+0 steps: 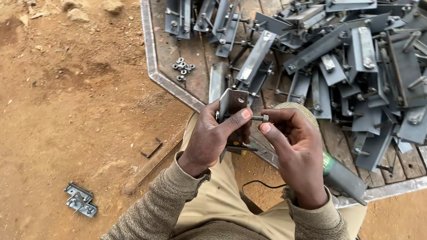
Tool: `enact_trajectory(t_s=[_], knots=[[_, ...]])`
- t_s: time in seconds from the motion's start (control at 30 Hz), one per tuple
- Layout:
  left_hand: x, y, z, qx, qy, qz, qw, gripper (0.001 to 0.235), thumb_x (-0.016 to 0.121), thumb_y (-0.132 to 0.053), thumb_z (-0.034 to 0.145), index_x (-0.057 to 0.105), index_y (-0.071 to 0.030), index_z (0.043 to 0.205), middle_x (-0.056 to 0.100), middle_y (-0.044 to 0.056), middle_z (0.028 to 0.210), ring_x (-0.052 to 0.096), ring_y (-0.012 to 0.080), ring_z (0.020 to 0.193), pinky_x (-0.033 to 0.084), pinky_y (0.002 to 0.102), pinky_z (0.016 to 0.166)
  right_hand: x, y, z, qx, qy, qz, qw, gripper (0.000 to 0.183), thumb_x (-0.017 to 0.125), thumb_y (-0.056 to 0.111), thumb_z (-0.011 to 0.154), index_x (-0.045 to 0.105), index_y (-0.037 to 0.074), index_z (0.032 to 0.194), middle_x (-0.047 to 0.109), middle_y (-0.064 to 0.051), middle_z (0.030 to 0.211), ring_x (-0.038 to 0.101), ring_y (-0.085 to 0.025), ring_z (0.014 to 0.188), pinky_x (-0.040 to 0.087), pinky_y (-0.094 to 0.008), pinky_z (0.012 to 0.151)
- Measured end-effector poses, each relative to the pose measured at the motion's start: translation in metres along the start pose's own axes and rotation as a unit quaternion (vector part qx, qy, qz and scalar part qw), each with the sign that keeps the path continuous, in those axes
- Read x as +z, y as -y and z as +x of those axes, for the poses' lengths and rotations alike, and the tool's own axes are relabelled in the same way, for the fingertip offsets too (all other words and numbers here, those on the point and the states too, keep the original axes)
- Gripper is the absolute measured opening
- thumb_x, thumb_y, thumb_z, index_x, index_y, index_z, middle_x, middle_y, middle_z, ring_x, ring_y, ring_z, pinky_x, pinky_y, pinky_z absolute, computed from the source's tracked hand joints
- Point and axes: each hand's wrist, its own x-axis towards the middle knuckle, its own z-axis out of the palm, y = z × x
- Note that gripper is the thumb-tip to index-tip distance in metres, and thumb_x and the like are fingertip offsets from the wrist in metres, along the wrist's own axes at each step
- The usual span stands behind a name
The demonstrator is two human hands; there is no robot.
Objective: The person holds a metal pin against a spinning grinder disc, rotates it, and then picks up a larger metal bracket to grind its edges. The person then inserts a bolt into a hole in the bracket.
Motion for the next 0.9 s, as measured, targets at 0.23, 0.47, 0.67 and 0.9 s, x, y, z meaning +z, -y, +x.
enact_trajectory(t_s=[0.23, 0.47, 0.67, 0.9], knots=[[0.027, -0.005, 0.008, 0.015, 0.015, 0.026, 0.999, 0.017, 0.076, -0.018, 0.090, 0.069, -0.003, 0.092, 0.063, 0.013, 0.062, 0.066, 0.0201, 0.055, 0.054, 0.030, 0.051, -0.022, 0.020, -0.004, -0.038, -0.007, -0.121, 0.992, 0.018, 0.072, 0.013, 0.096, 0.072, 0.001, 0.111, 0.069, -0.011, 0.080, 0.063, -0.013, 0.073, 0.054, -0.029, 0.066], [0.034, -0.004, 0.008, 0.046, 0.059, 0.057, 0.996, 0.012, 0.077, -0.013, 0.091, 0.069, -0.004, 0.090, 0.062, 0.010, 0.060, 0.066, 0.0170, 0.055, 0.053, 0.027, 0.051, -0.031, -0.004, -0.004, 0.031, 0.034, -0.057, 0.997, 0.032, 0.056, 0.029, 0.107, 0.063, 0.006, 0.086, 0.047, -0.005, 0.060, 0.040, -0.011, 0.057, 0.035, -0.027, 0.049], [0.035, -0.003, 0.008, 0.019, 0.068, 0.037, 0.997, 0.009, 0.075, -0.012, 0.089, 0.070, -0.005, 0.090, 0.058, 0.012, 0.058, 0.063, 0.0197, 0.055, 0.053, 0.032, 0.055, -0.035, -0.006, -0.009, 0.018, -0.021, -0.021, 0.999, 0.043, 0.048, 0.033, 0.107, 0.060, 0.005, 0.078, 0.043, -0.005, 0.056, 0.038, -0.013, 0.054, 0.034, -0.029, 0.053], [0.045, -0.008, 0.011, -0.004, 0.056, 0.021, 0.998, 0.009, 0.074, -0.009, 0.084, 0.069, -0.003, 0.087, 0.055, 0.013, 0.055, 0.059, 0.0204, 0.052, 0.054, 0.035, 0.053, -0.048, -0.013, -0.012, -0.199, 0.002, -0.504, 0.841, 0.006, 0.062, 0.017, 0.087, 0.066, 0.017, 0.082, 0.053, -0.002, 0.059, 0.058, -0.028, 0.052, 0.047, -0.042, 0.050]])
